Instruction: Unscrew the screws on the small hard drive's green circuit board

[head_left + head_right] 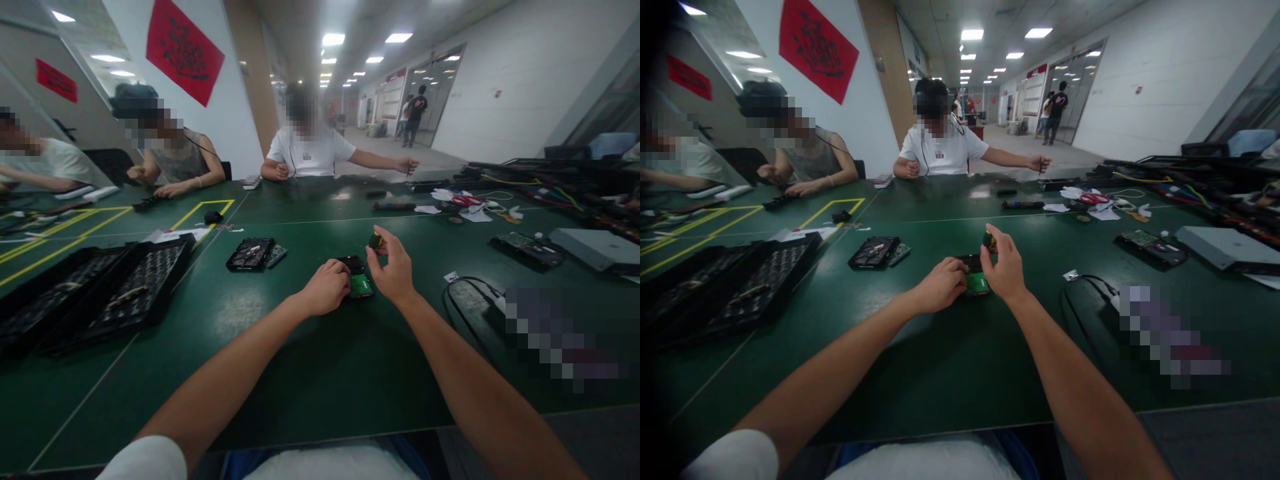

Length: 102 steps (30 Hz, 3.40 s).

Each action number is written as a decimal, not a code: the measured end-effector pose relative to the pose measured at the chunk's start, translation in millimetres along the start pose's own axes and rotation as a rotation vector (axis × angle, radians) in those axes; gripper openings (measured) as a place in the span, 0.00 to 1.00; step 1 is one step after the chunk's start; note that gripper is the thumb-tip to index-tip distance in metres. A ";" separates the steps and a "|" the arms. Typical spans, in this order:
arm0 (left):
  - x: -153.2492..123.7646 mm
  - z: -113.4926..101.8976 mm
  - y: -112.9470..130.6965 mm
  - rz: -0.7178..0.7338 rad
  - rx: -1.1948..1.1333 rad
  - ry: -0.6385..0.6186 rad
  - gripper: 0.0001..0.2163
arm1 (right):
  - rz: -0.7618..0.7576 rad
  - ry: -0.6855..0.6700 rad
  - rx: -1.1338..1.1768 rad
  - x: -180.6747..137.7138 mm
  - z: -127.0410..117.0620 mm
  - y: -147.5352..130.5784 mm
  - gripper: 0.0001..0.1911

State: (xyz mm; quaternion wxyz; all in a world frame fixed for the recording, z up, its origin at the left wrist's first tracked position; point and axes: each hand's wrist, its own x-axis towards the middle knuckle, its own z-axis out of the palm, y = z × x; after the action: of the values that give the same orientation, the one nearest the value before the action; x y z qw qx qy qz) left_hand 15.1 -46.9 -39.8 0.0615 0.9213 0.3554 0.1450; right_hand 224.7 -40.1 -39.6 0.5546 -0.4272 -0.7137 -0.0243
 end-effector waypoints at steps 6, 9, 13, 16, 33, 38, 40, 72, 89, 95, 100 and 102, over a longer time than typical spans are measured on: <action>-0.1 1.2 0.8 -0.014 0.040 -0.010 0.08 | -0.004 -0.001 -0.005 -0.4 0.0 0.7 0.26; -0.5 0.8 1.9 -0.014 0.047 -0.009 0.08 | 0.002 -0.002 0.001 -0.4 -0.1 0.4 0.25; -0.9 2.1 1.6 -0.021 0.050 -0.003 0.08 | 0.002 -0.004 0.004 -0.3 0.0 0.2 0.26; -0.7 3.2 1.0 -0.020 0.051 0.004 0.08 | -0.005 -0.007 0.009 -0.4 0.0 0.2 0.26; -0.7 3.4 4.9 -0.029 0.118 0.004 0.09 | 0.009 0.000 0.092 -1.1 1.2 0.0 0.26; -0.8 3.9 3.6 -0.030 0.109 0.010 0.09 | 0.000 -0.013 0.076 -0.3 -0.4 -3.7 0.25; -0.8 3.9 3.0 -0.032 0.107 0.008 0.09 | -0.004 -0.008 0.060 0.3 -1.2 -4.1 0.25; 0.0 -0.2 0.8 -0.020 0.041 0.003 0.07 | 0.015 0.011 0.013 2.1 -3.1 -1.7 0.23; -2.9 6.8 13.2 -0.016 -0.028 0.191 0.24 | 0.000 0.003 0.013 2.0 -2.1 0.7 0.24; -6.5 24.2 11.9 0.010 0.028 0.240 0.33 | -0.006 0.000 0.027 0.7 -0.9 -0.3 0.24; -8.3 35.7 4.8 -0.020 0.019 0.247 0.33 | 0.010 -0.004 0.002 1.6 -3.9 -2.1 0.23; -9.0 38.1 3.4 -0.026 0.017 0.253 0.33 | 0.013 -0.008 -0.004 1.4 -4.0 -1.6 0.23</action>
State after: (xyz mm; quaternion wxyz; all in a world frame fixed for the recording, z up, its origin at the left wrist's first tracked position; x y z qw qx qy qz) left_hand 22.7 -55.8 -77.3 0.0104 0.8914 0.3734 0.2566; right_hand 226.8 -42.4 -36.3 0.5511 -0.4333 -0.7129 -0.0205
